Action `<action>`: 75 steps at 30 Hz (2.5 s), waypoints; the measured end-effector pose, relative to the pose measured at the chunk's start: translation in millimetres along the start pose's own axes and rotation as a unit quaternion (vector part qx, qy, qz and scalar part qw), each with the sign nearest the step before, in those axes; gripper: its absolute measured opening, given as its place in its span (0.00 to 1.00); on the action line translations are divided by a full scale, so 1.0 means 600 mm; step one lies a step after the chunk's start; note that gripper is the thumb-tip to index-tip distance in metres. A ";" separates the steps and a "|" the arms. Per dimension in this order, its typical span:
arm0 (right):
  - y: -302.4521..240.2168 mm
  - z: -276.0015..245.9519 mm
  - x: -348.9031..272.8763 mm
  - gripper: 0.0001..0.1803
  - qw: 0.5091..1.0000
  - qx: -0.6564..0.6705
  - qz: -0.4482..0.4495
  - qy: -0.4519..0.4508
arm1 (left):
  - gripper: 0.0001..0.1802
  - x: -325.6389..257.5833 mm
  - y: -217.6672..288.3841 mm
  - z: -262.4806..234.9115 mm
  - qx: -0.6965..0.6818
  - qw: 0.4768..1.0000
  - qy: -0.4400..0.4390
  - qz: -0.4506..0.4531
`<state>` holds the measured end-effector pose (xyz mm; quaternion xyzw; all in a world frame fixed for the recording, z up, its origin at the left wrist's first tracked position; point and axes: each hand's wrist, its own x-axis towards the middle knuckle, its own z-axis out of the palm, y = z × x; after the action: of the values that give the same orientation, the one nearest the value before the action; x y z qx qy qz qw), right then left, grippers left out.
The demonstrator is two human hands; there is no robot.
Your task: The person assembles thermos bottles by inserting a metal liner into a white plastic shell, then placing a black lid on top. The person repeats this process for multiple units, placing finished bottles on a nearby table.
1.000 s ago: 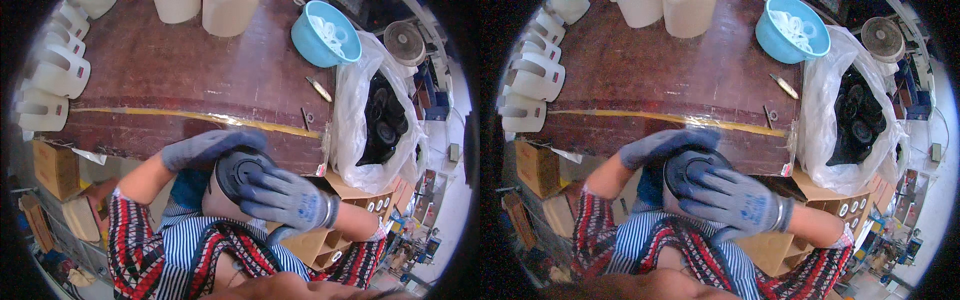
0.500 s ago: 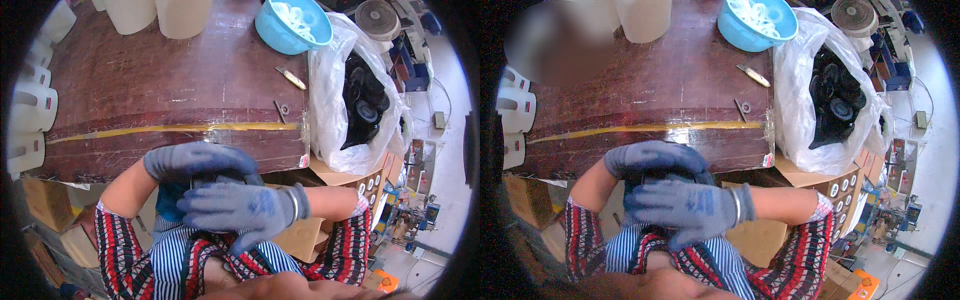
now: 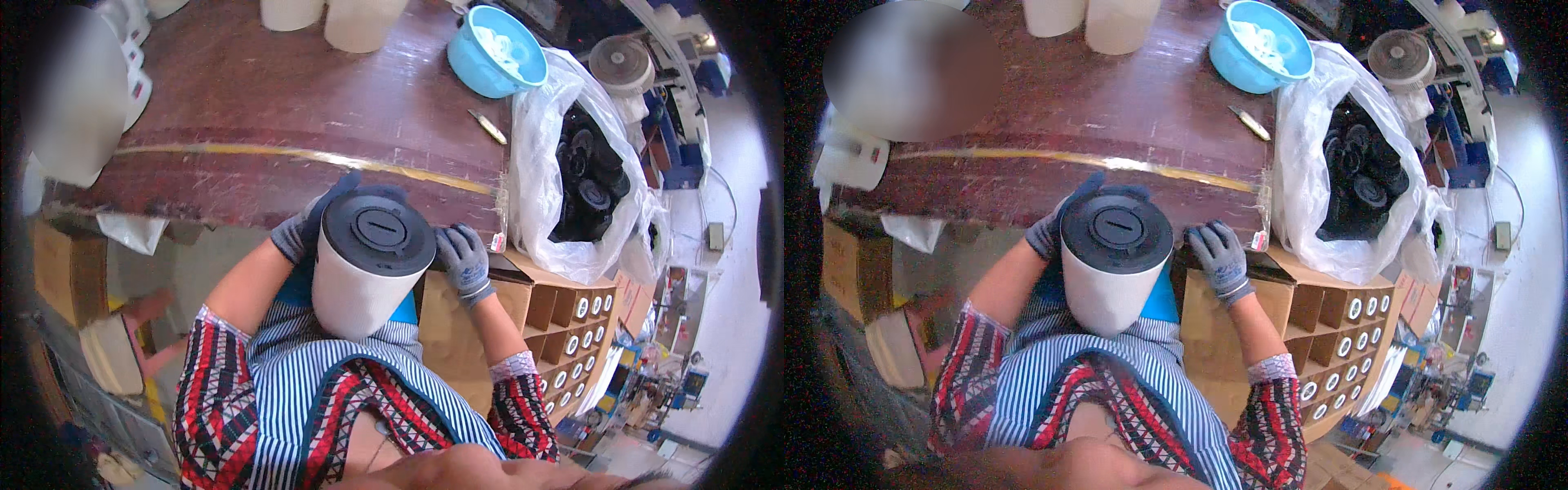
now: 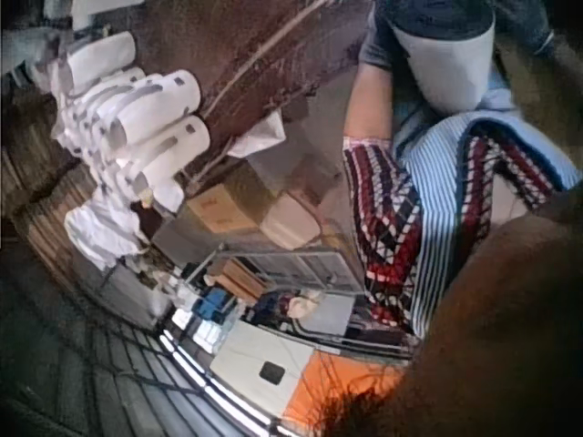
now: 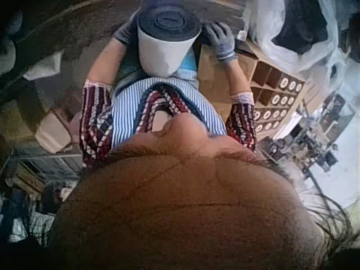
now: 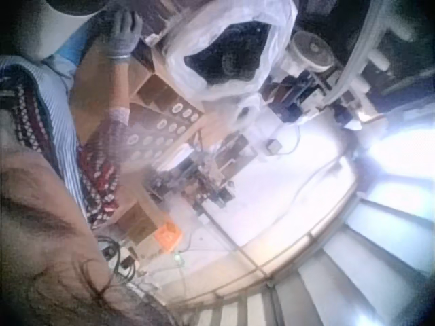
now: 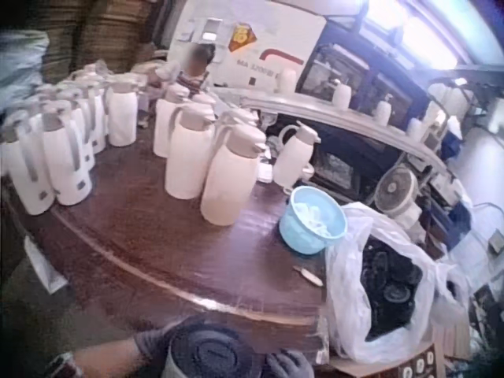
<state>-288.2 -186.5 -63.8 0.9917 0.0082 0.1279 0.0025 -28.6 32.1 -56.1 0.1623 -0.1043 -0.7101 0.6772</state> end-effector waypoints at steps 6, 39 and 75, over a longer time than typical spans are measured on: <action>-0.016 -0.074 0.041 0.19 0.971 0.114 0.177 0.114 | 0.39 -0.034 -0.005 0.015 0.016 0.999 -0.027 0.002; -0.207 -0.254 -0.029 0.10 0.926 0.190 0.322 0.058 | 0.32 -0.166 -0.100 0.109 0.838 0.505 0.058 0.199; 0.166 0.113 0.148 0.15 0.957 0.102 0.228 0.147 | 0.15 -0.330 0.523 0.052 0.890 -0.253 0.374 -0.069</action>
<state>-183.4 -284.7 -105.8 0.9327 -0.2045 0.2676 -0.1290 257.0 207.6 105.7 -0.8342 0.3409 -0.2864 0.3253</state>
